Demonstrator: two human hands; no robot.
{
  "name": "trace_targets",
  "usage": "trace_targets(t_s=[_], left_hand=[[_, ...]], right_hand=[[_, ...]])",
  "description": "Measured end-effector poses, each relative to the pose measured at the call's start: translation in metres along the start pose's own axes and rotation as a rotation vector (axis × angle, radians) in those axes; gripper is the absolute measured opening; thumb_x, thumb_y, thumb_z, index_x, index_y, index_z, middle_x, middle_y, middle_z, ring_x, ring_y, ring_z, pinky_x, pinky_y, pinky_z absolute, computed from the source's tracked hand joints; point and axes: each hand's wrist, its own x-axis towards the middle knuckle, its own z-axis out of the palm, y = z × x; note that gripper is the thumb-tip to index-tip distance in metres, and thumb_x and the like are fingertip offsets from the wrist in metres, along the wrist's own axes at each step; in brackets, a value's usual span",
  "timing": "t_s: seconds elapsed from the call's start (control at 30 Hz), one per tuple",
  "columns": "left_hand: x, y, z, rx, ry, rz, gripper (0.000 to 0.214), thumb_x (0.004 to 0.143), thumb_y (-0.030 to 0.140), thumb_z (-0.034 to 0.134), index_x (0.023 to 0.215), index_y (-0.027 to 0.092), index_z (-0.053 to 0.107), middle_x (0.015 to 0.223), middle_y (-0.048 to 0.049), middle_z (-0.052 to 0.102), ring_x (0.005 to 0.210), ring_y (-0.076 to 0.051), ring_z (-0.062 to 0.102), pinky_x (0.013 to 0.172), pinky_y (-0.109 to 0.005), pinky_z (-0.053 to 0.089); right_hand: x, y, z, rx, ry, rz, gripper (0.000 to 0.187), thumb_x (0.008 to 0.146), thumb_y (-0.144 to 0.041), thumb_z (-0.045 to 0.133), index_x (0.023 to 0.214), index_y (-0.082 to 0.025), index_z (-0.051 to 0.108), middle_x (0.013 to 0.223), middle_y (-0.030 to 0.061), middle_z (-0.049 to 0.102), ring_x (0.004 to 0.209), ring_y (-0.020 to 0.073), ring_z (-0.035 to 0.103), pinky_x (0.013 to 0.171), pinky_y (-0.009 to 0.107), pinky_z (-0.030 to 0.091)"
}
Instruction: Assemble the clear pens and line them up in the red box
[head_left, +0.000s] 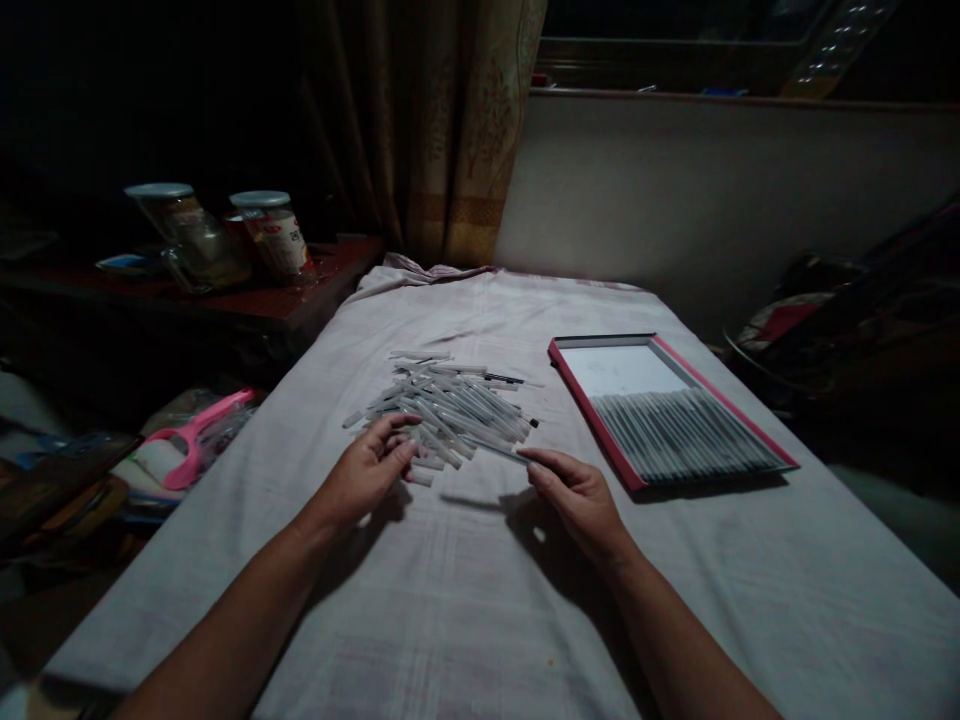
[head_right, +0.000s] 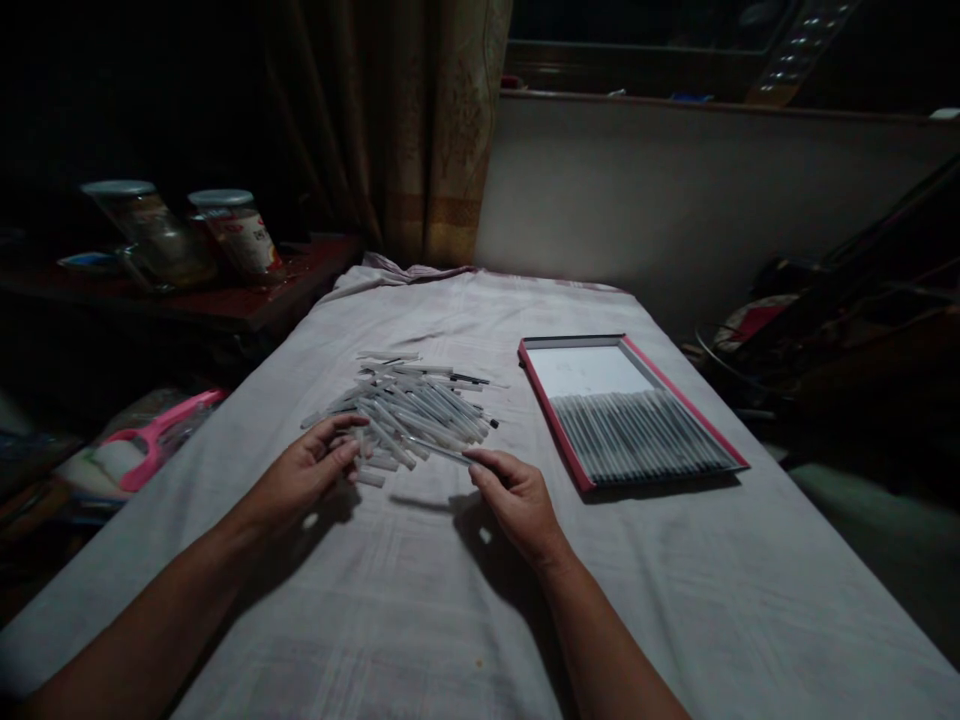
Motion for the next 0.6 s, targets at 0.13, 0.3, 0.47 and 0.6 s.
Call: trace_targets(t_s=[0.13, 0.3, 0.47, 0.6], left_hand=[[0.01, -0.009, 0.025, -0.327, -0.049, -0.154, 0.051, 0.067, 0.048, 0.078, 0.104, 0.02, 0.058, 0.071, 0.0026, 0.064, 0.044, -0.006, 0.05, 0.035, -0.014, 0.031], [0.007, -0.02, 0.031, -0.494, -0.025, -0.238, 0.046, 0.063, 0.042, 0.084, 0.091, 0.018, 0.056, 0.078, -0.001, 0.071, 0.043, -0.004, 0.052, 0.035, -0.012, 0.035], [0.002, -0.021, 0.03, -0.487, -0.059, -0.261, 0.05, 0.064, 0.047, 0.084, 0.092, 0.017, 0.055, 0.064, 0.0005, 0.069, 0.037, -0.002, 0.045, 0.034, -0.009, 0.028], [0.001, -0.02, 0.03, -0.44, -0.092, -0.272, 0.053, 0.065, 0.052, 0.082, 0.095, 0.018, 0.053, 0.055, 0.0027, 0.065, 0.033, -0.003, 0.04, 0.033, -0.01, 0.026]], right_hand=[[-0.001, 0.002, -0.001, 0.042, -0.019, 0.044, 0.034, 0.073, -0.044, 0.072, 0.091, -0.016, 0.08, 0.055, -0.0011, 0.057, 0.047, 0.0096, 0.045, 0.045, 0.022, 0.035], [-0.002, 0.005, 0.0, 0.025, -0.077, 0.035, 0.029, 0.074, -0.041, 0.072, 0.088, -0.016, 0.081, 0.054, -0.001, 0.056, 0.048, 0.0102, 0.046, 0.045, 0.022, 0.036], [-0.003, 0.006, 0.003, -0.028, -0.101, 0.019, 0.026, 0.077, -0.038, 0.069, 0.089, -0.017, 0.08, 0.055, 0.0, 0.058, 0.05, 0.012, 0.051, 0.047, 0.023, 0.041], [-0.004, 0.007, 0.003, -0.092, -0.099, -0.019, 0.025, 0.08, -0.036, 0.067, 0.089, -0.018, 0.08, 0.06, 0.0014, 0.063, 0.051, 0.0128, 0.055, 0.049, 0.024, 0.044]])
